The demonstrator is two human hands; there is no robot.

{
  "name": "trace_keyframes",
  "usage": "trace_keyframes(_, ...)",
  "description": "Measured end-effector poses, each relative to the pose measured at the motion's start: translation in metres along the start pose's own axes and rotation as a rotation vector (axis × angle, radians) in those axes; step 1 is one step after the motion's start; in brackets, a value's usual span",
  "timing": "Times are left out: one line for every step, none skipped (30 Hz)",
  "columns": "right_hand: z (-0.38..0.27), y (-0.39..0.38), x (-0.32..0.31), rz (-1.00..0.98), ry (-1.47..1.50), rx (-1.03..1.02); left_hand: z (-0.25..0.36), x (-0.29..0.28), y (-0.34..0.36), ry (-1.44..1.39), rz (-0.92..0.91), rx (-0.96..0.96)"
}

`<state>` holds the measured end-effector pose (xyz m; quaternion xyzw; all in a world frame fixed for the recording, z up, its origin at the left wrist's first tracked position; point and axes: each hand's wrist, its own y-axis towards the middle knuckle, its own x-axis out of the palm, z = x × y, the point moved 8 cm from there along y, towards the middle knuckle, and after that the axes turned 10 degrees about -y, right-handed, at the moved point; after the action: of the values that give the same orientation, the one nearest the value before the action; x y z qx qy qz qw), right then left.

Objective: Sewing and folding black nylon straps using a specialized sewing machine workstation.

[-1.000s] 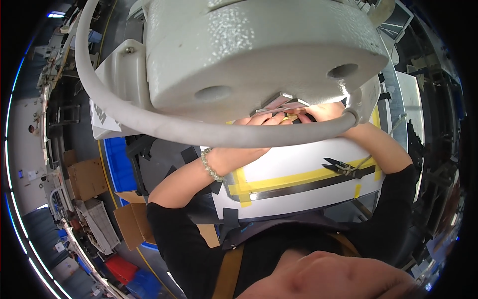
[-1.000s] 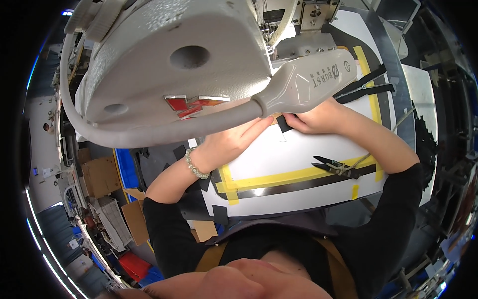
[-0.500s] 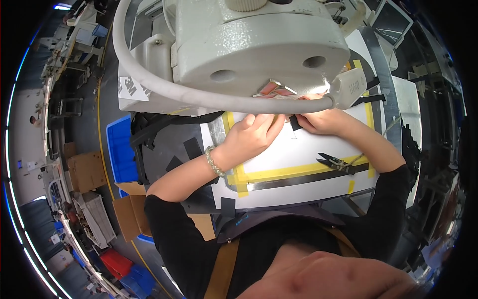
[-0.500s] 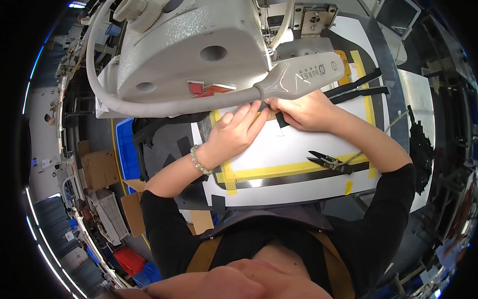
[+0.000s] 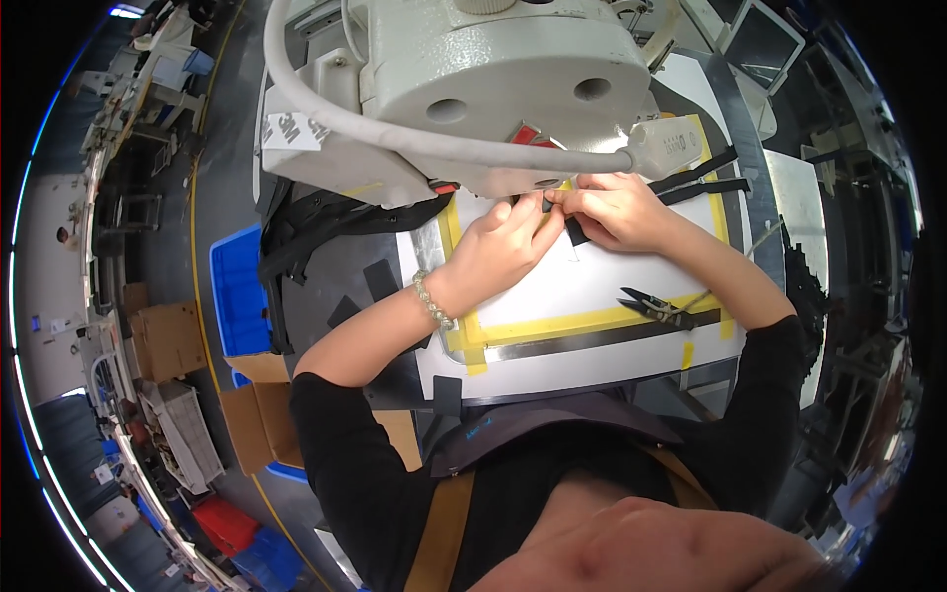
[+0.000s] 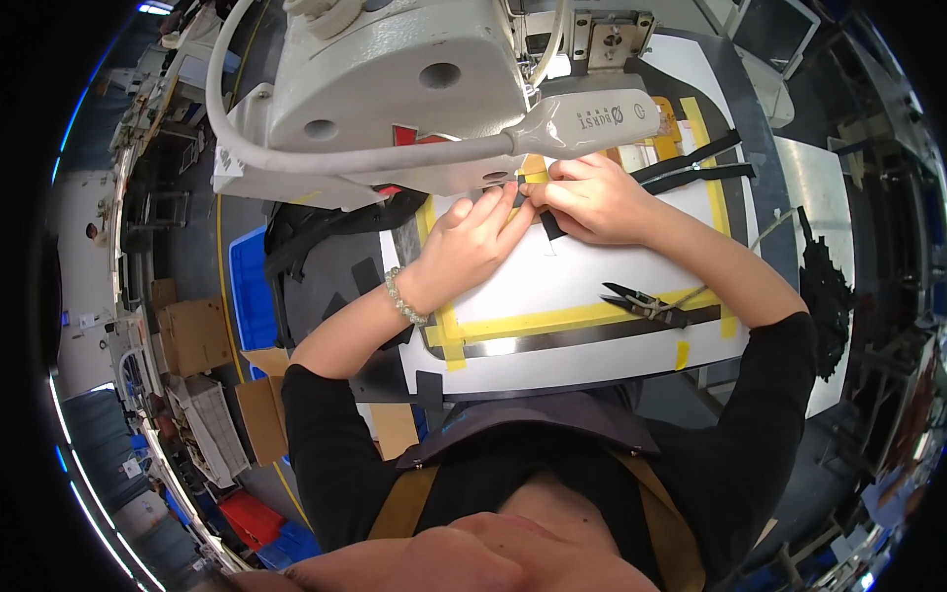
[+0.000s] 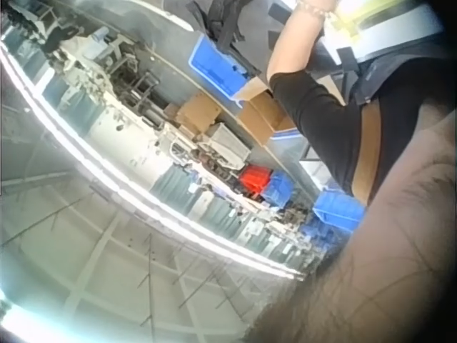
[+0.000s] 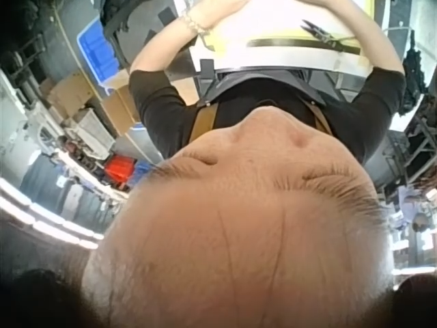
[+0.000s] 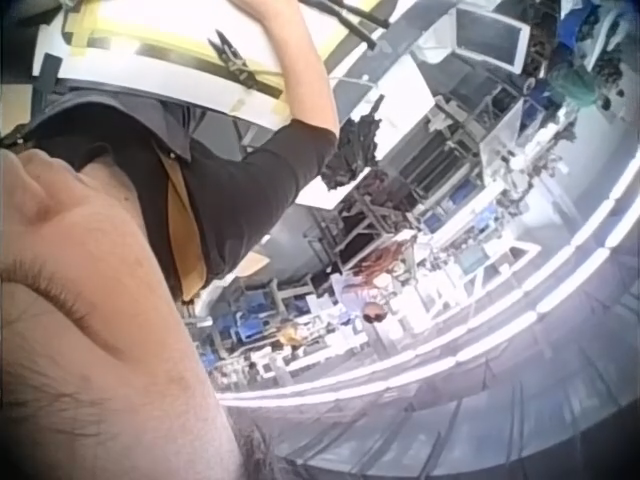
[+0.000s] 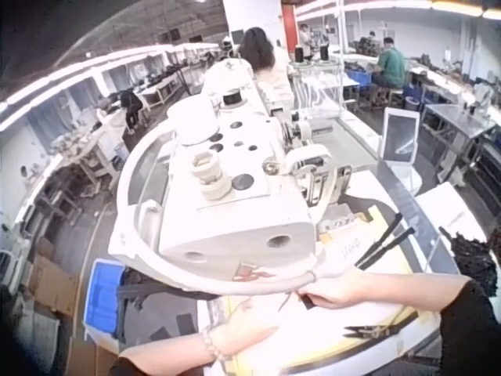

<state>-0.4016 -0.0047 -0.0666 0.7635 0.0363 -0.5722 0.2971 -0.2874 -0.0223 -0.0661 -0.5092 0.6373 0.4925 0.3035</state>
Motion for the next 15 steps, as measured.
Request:
trace_keyframes(0.004, -0.002, 0.002, -0.024, 0.021, 0.018, -0.004, 0.003, 0.000, -0.113, -0.006, -0.015)
trace_keyframes(0.006, -0.004, 0.000, -0.025, 0.018, 0.016, -0.007, 0.005, -0.001, -0.227, -0.012, -0.029)
trace_keyframes(0.013, -0.006, -0.002, -0.015, 0.096, 0.067, -0.007, 0.003, -0.004, -0.226, -0.009, -0.030)
trace_keyframes(0.019, -0.008, -0.005, -0.004, 0.175, 0.117, -0.009, 0.001, -0.008, -0.281, -0.001, -0.039)
trace_keyframes(0.023, -0.010, -0.012, 0.033, 0.189, 0.158, -0.012, -0.002, -0.011, -0.338, 0.007, -0.047)
trace_keyframes(0.029, -0.015, -0.015, -0.020, 0.242, 0.235, -0.014, -0.005, -0.013, -0.338, 0.010, -0.047)
trace_keyframes(0.029, -0.015, -0.022, -0.071, 0.215, 0.229, -0.017, -0.007, -0.016, -0.402, 0.021, -0.064)
trace_keyframes(0.028, -0.015, -0.026, -0.121, 0.188, 0.224, -0.020, -0.009, -0.020, -0.467, 0.032, -0.080)
trace_keyframes(0.026, -0.015, -0.031, -0.125, 0.189, 0.224, -0.021, -0.009, -0.023, -0.470, 0.033, -0.083)
trace_keyframes(0.022, -0.015, -0.030, -0.193, 0.144, 0.220, -0.022, -0.010, -0.026, -0.480, 0.047, -0.083)
trace_keyframes(0.020, -0.017, -0.028, -0.261, 0.100, 0.216, -0.022, -0.011, -0.027, -0.490, 0.061, -0.084)
trace_keyframes(0.021, -0.018, -0.027, -0.264, 0.098, 0.218, -0.022, -0.012, -0.027, -0.493, 0.063, -0.084)
trace_keyframes(0.022, -0.020, -0.026, -0.259, 0.078, 0.213, -0.022, -0.014, -0.027, -0.480, 0.085, -0.072)
trace_keyframes(0.022, -0.021, -0.025, -0.254, 0.059, 0.209, -0.021, -0.017, -0.026, -0.466, 0.106, -0.060)
trace_keyframes(0.023, -0.023, -0.023, -0.257, 0.058, 0.211, -0.020, -0.017, -0.026, -0.470, 0.107, -0.060)
